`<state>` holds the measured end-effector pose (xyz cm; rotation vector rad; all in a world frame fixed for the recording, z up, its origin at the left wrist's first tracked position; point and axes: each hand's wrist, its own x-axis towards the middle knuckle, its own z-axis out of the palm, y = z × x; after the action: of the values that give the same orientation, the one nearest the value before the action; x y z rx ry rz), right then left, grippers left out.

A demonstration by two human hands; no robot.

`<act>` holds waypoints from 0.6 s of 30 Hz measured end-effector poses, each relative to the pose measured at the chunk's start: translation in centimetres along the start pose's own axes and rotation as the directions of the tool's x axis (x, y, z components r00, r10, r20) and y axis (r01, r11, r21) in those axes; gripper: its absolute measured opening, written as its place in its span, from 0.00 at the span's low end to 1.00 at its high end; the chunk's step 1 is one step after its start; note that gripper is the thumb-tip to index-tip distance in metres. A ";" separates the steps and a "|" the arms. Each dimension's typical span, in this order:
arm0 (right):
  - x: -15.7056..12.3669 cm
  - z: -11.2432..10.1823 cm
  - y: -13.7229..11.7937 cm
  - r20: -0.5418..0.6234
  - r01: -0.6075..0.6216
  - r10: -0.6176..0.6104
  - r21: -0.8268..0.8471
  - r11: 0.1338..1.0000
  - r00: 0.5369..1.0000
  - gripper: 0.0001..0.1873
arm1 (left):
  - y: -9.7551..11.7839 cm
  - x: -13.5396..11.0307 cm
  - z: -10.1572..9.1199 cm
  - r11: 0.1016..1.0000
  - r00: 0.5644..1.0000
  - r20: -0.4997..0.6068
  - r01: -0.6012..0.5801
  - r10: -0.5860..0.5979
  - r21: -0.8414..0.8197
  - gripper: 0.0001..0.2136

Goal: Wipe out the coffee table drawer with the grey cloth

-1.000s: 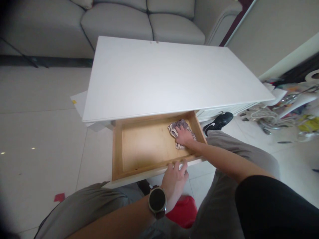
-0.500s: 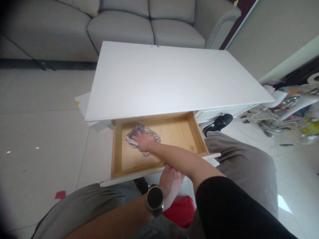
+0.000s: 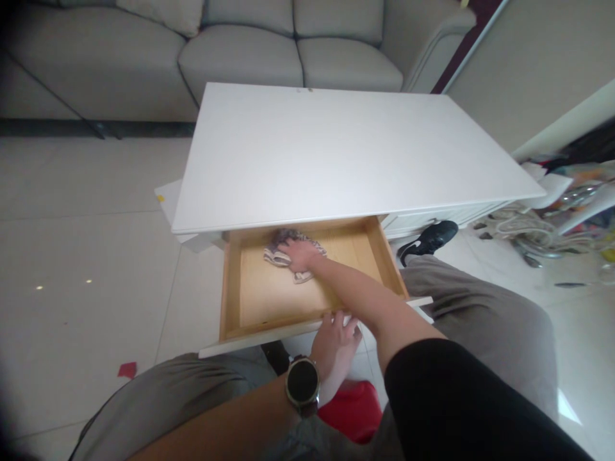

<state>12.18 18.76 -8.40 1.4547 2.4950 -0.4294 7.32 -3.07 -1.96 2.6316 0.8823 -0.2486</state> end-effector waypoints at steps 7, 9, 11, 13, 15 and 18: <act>-8.9 0.1 11.5 0.061 -0.344 0.354 -0.131 0.930 0.933 0.37 | -1.1 -1.3 -2.2 0.992 0.993 -0.056 -0.101 0.105 0.074 0.18; -10.4 0.3 12.8 0.042 -0.408 0.419 -0.160 0.899 0.907 0.37 | -1.4 -1.5 -2.6 0.991 0.993 -0.032 -0.110 0.113 0.080 0.19; -11.2 0.7 12.7 0.045 -0.437 0.450 -0.165 0.884 0.892 0.37 | -1.6 -1.6 -2.9 0.990 0.993 -0.014 -0.117 0.119 0.074 0.19; -11.8 1.3 11.9 0.074 -0.463 0.476 -0.147 0.874 0.876 0.40 | -1.6 -1.7 -2.9 0.991 0.992 -0.002 -0.124 0.125 0.057 0.19; -12.9 2.1 11.1 0.118 -0.453 0.465 -0.113 0.884 0.878 0.43 | -1.5 -1.8 -2.8 0.992 0.992 0.001 -0.122 0.122 0.038 0.18; -15.7 3.1 10.7 0.211 -0.280 0.286 -0.055 0.958 0.935 0.45 | -1.3 -1.9 -2.7 0.994 0.994 -0.012 -0.111 0.111 0.019 0.18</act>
<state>29.25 9.91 -7.53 1.6297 2.0754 -0.4720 5.22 -2.14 0.70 2.6912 0.7383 -0.2118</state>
